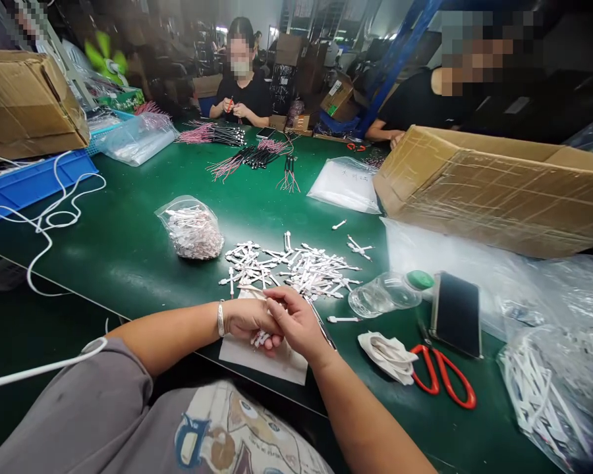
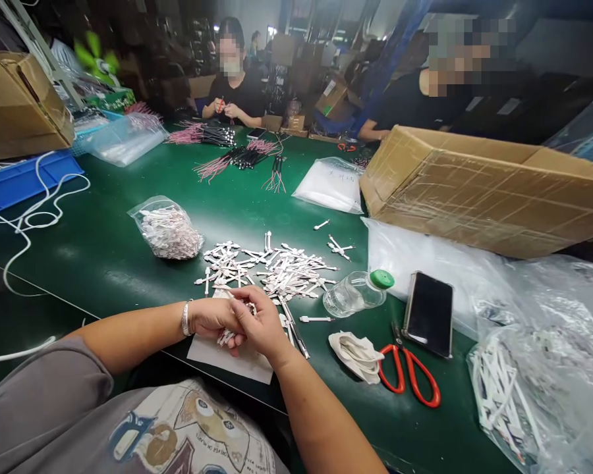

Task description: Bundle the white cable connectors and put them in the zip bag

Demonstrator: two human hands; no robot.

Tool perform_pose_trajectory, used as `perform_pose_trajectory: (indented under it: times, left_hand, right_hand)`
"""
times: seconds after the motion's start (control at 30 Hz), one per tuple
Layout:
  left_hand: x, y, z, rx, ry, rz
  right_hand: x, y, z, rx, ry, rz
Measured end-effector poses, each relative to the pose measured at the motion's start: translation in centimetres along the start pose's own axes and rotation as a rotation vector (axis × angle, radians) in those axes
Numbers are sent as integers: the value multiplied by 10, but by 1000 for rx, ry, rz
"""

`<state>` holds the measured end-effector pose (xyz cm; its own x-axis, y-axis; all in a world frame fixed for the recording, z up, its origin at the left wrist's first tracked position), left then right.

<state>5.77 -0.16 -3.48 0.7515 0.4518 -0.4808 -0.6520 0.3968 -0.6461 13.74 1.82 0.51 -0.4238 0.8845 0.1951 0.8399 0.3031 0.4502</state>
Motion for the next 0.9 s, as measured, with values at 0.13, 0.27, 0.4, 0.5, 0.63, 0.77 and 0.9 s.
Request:
perform_pose_trajectory:
  times: [0.13,0.27,0.4,0.5,0.63,0.77,0.9]
  left_hand:
    - [1,5,2,-39,6,21]
    - [2,8,2,-36,28,60]
    - [4,11,1,-44,52,105]
    - [5,14,-1,-55,47,139]
    - [6,13,-1,-63,-29,111]
    - [2,8,8,14,-177,86]
    - [-23,17,49,137,-792,502]
  right_hand:
    - [1,-1,12,100,-129,54]
    - [1,-3,18,175,-161,69]
    - [1,-4,10,-1,-46,-28]
    - [1,-5,2,-108,51,-99]
    - [1,-4,2,-63,53,-127]
    - [2,5,9,13,14,89]
    - [1,6,21,142,-140,214]
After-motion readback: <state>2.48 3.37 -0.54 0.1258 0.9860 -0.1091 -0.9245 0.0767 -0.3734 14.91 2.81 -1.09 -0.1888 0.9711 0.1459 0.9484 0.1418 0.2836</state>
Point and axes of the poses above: each hand's wrist, its own x-axis towards the middle knuckle, its own y-axis out of the back of the hand, z = x × y, the point moved 5 cm from there along x, towards the middle knuckle, and after that the axes turned 9 degrees about -x, right-handed, at the moved point
